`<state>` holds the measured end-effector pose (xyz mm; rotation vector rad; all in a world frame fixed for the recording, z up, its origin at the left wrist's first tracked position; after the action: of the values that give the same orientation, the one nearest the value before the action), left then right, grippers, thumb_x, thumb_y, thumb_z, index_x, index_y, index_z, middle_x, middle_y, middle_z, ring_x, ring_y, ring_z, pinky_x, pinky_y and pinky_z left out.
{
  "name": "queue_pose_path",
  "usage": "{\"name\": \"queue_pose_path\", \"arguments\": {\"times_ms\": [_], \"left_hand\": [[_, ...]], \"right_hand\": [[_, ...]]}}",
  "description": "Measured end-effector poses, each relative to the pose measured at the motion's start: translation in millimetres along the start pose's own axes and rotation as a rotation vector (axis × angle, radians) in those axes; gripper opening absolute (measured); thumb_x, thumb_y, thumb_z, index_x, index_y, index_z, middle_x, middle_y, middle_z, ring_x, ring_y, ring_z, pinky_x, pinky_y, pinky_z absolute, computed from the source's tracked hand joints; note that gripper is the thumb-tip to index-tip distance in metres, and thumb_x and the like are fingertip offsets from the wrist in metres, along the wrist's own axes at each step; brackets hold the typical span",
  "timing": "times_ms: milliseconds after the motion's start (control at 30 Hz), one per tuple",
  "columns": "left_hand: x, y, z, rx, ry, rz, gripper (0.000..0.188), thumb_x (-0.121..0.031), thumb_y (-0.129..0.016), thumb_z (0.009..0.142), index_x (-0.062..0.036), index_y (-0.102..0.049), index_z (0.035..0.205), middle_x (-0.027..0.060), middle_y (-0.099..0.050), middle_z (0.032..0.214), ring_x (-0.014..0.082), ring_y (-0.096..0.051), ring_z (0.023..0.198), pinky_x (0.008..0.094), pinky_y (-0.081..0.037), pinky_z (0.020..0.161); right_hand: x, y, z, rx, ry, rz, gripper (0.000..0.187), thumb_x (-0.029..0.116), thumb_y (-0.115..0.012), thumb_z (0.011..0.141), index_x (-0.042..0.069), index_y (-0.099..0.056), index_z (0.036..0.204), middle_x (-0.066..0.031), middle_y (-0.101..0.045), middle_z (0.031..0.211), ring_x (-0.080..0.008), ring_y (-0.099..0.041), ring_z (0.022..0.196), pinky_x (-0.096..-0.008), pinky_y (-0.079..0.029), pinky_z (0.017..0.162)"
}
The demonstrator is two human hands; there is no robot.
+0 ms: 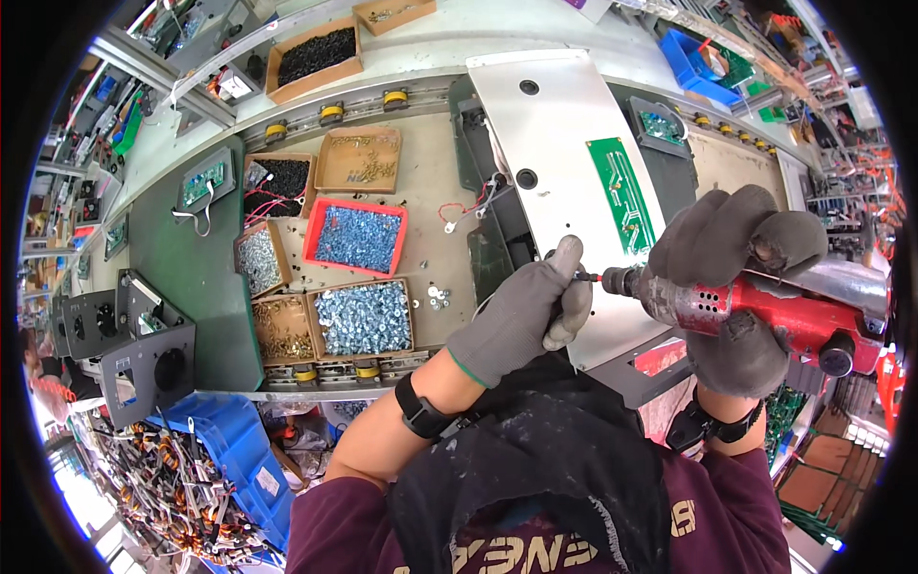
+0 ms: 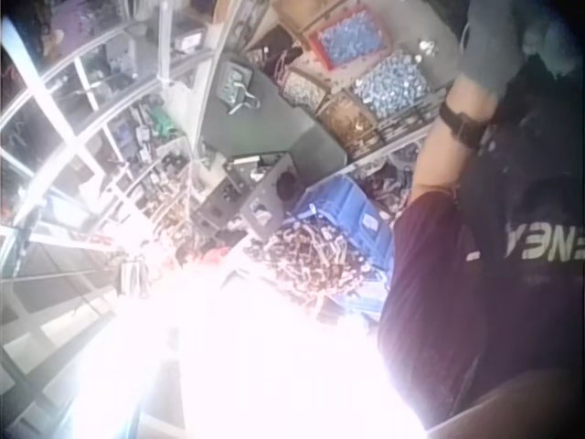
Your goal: Assembling an electronic inverter unit by installing circuit boards, wiring, and housing components using a pneumatic screwdriver.
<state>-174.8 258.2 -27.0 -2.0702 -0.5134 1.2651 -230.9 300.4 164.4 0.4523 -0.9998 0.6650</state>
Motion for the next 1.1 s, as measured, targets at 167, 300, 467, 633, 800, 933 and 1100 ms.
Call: {"name": "queue_pose_path", "arguments": {"times_ms": [167,300,467,633,800,933,1100], "left_hand": [[3,29,-6,-0.226,-0.055,0.294,0.065,-0.065,-0.037,0.091,-0.0058,-0.054,0.068,0.002,-0.048,0.055,0.0085,-0.04,0.047,0.0212,-0.032,0.045],[7,72,-7,-0.593,-0.014,0.845,0.054,-0.052,-0.056,0.087,0.0007,-0.059,0.074,0.0122,-0.058,0.062,0.0223,-0.054,0.057,0.0351,-0.044,0.058],[23,72,0,-0.475,-0.079,0.776,0.036,-0.035,-0.067,0.083,0.0,-0.06,0.079,0.0028,-0.054,0.062,0.012,-0.048,0.06,0.0301,-0.041,0.057],[36,71,2,-0.4,0.049,0.721,0.035,-0.032,-0.066,0.082,0.0021,-0.059,0.085,0.0112,-0.057,0.069,0.0194,-0.054,0.064,0.0343,-0.044,0.064],[36,67,4,-0.361,-0.009,0.725,0.034,-0.032,-0.066,0.082,0.0019,-0.059,0.085,0.0103,-0.057,0.069,0.0186,-0.053,0.065,0.0333,-0.044,0.064],[40,69,6,-0.345,-0.001,0.702,0.034,-0.031,-0.067,0.082,0.0019,-0.06,0.086,0.0097,-0.057,0.069,0.018,-0.053,0.065,0.033,-0.044,0.065],[39,74,4,-0.36,-0.015,0.7,0.032,-0.028,-0.067,0.082,0.0027,-0.059,0.087,0.0108,-0.058,0.073,0.0177,-0.055,0.066,0.0323,-0.046,0.066]], "right_hand": [[-19,8,-3,-0.011,-0.191,0.099,0.037,0.022,-0.067,0.081,0.012,-0.046,0.11,-0.0044,-0.045,0.081,-0.0171,-0.048,0.067,-0.0312,-0.045,0.057],[-33,26,1,-0.088,-0.081,-0.007,0.039,0.012,-0.061,0.079,0.008,-0.046,0.114,-0.0093,-0.051,0.089,-0.0224,-0.054,0.079,-0.0345,-0.049,0.069],[-69,38,-5,-0.11,-0.222,-0.04,0.035,-0.003,-0.062,0.077,0.003,-0.052,0.11,-0.0119,-0.062,0.1,-0.0197,-0.062,0.091,-0.034,-0.053,0.078],[-80,35,-3,-0.113,-0.241,-0.057,0.038,-0.005,-0.061,0.077,0.003,-0.051,0.112,-0.0118,-0.061,0.102,-0.0185,-0.061,0.091,-0.0334,-0.054,0.075],[-90,36,-7,-0.138,-0.318,0.026,0.037,-0.007,-0.062,0.078,0.003,-0.051,0.112,-0.0118,-0.061,0.101,-0.0165,-0.06,0.089,-0.032,-0.054,0.07],[-104,33,-9,-0.081,-0.389,-0.032,0.037,-0.008,-0.063,0.077,0.003,-0.051,0.111,-0.0124,-0.061,0.1,-0.0151,-0.06,0.083,-0.0291,-0.054,0.066],[-103,31,-8,-0.045,-0.375,-0.03,0.031,-0.007,-0.063,0.077,0.003,-0.053,0.105,-0.0135,-0.062,0.099,-0.0143,-0.061,0.077,-0.0282,-0.054,0.065]]}}
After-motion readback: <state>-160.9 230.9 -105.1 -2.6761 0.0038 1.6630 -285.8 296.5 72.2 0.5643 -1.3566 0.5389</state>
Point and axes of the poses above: each hand's wrist, its own z-axis towards the middle knuckle, its own y-axis out of the back of the hand, x = y × z, the point moved 9 cm from there along z, towards the middle knuckle
